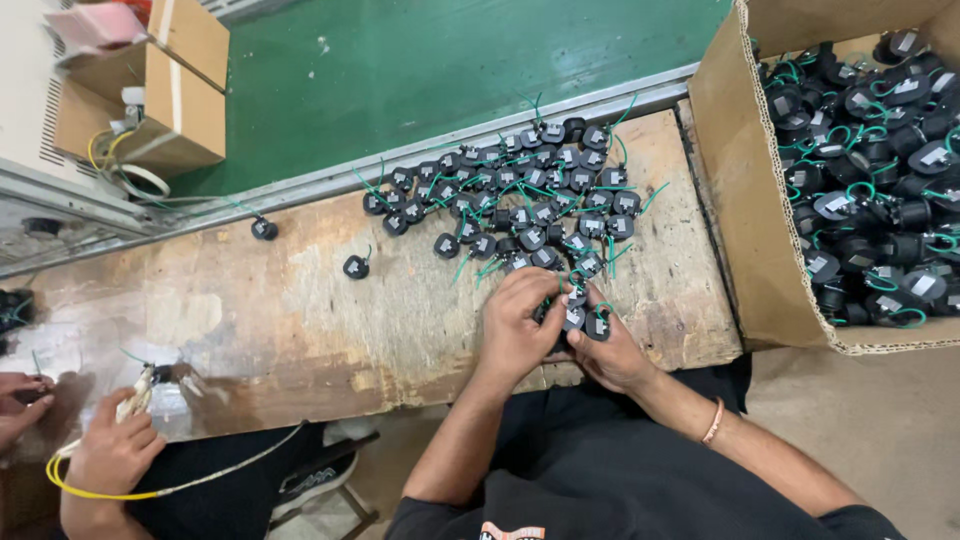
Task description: The person picks black plug components with green wires from a wooden workbench, manipulates each one in their hands, and places finished units into a large cardboard box beside the bench, repeating this cycle continuously. A coworker at the left of the bench performs similar handling of the same components.
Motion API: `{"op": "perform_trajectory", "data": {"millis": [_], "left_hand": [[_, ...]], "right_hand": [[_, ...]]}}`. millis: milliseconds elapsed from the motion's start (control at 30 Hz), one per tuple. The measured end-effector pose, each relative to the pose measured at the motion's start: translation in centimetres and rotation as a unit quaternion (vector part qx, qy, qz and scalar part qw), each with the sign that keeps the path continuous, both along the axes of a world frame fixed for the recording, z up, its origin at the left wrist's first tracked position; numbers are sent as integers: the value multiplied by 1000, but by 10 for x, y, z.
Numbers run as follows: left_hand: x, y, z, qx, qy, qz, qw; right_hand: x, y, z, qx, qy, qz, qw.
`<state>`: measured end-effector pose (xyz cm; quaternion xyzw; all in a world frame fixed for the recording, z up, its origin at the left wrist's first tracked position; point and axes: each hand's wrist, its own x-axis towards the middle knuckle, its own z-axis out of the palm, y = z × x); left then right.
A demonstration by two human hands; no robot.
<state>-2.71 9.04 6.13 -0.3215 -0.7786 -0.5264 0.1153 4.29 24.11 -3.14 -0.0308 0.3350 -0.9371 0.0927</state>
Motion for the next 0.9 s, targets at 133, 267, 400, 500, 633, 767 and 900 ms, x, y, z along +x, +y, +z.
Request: {"op": "perform_trajectory", "data": {"millis": [133, 267, 400, 500, 633, 767, 900], "left_hand": [[19, -12, -13, 46, 37, 22, 998], [30, -36, -24, 66, 117, -18, 991], [44, -38, -42, 129, 13, 2, 992], [61, -23, -54, 248, -109, 36, 962], [73, -23, -60, 135, 90, 115, 980], [60, -59, -63, 103, 143, 203, 963], [14, -89, -72, 296, -180, 270, 898]], "right_hand": [[8, -5, -5, 9, 3, 2, 1000], [12, -9, 0, 27, -5, -21, 999], [17, -14, 4, 273, 104, -92, 952], [23, -11, 7, 437, 192, -111, 872], [29, -9, 12, 446, 231, -141, 853], [33, -15, 24, 419, 167, -159, 878], [44, -14, 54, 451, 63, -174, 873]]}}
